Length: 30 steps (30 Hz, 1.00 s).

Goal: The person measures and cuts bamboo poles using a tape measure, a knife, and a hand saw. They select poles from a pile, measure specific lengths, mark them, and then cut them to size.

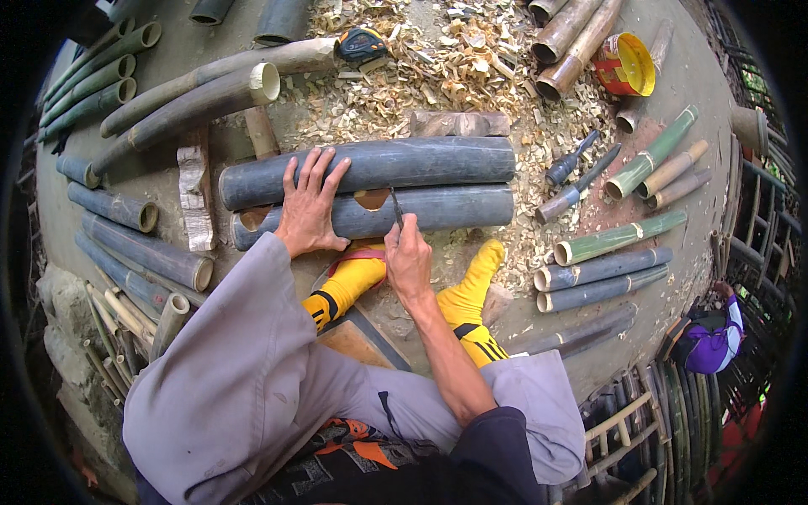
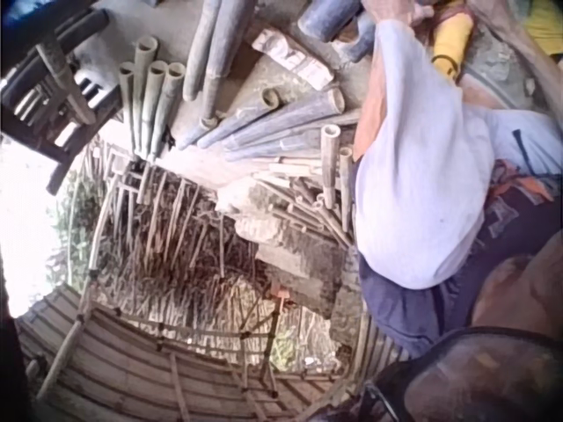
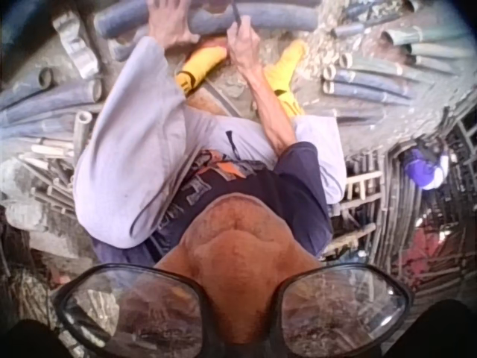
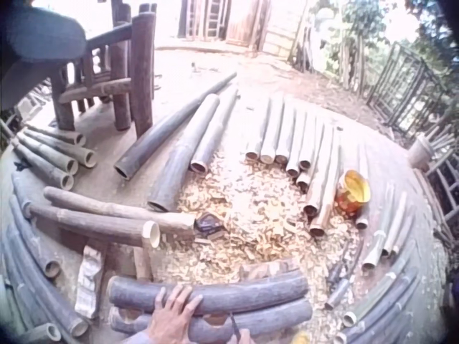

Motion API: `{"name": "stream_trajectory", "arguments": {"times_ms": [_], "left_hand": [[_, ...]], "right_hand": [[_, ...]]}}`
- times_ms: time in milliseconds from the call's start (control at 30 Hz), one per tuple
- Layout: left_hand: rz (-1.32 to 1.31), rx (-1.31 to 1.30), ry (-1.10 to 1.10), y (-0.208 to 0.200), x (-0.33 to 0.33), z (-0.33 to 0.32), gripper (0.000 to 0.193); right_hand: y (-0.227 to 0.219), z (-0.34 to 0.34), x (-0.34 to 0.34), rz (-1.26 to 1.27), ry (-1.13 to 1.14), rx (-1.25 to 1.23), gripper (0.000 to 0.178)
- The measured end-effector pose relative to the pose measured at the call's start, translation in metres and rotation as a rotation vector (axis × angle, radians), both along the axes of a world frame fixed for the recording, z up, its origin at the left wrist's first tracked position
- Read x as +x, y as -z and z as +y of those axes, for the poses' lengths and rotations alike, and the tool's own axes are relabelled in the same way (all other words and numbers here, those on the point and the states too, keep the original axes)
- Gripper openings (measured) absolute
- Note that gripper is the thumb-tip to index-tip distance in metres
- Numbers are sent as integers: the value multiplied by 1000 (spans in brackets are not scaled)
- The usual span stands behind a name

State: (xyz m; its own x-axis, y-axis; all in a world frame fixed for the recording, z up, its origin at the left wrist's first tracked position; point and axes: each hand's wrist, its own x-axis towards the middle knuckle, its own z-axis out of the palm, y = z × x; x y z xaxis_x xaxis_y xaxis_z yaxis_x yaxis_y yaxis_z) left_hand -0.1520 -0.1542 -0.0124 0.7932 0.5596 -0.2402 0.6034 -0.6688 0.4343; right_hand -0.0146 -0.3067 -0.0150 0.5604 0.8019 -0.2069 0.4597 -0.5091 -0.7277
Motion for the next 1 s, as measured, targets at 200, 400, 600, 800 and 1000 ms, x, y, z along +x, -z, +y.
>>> {"name": "stream_trajectory", "arguments": {"times_ms": [200,400,600,800,1000], "left_hand": [[-24,25,6,4,1,-3,130],[4,3,4,0,4,-4,131],[74,-4,-16,-2,6,-6,134],[-48,270,-224,40,21,-25,124],[-188,56,-257,28,6,-29,110]], "right_hand": [[-2,-1,2,-14,-12,-43,13],[-8,-8,8,8,-60,-138,14],[-41,10,15,78,-58,-184,13],[-129,82,51,459,101,154,10],[-193,160,4,704,157,622,30]]}}
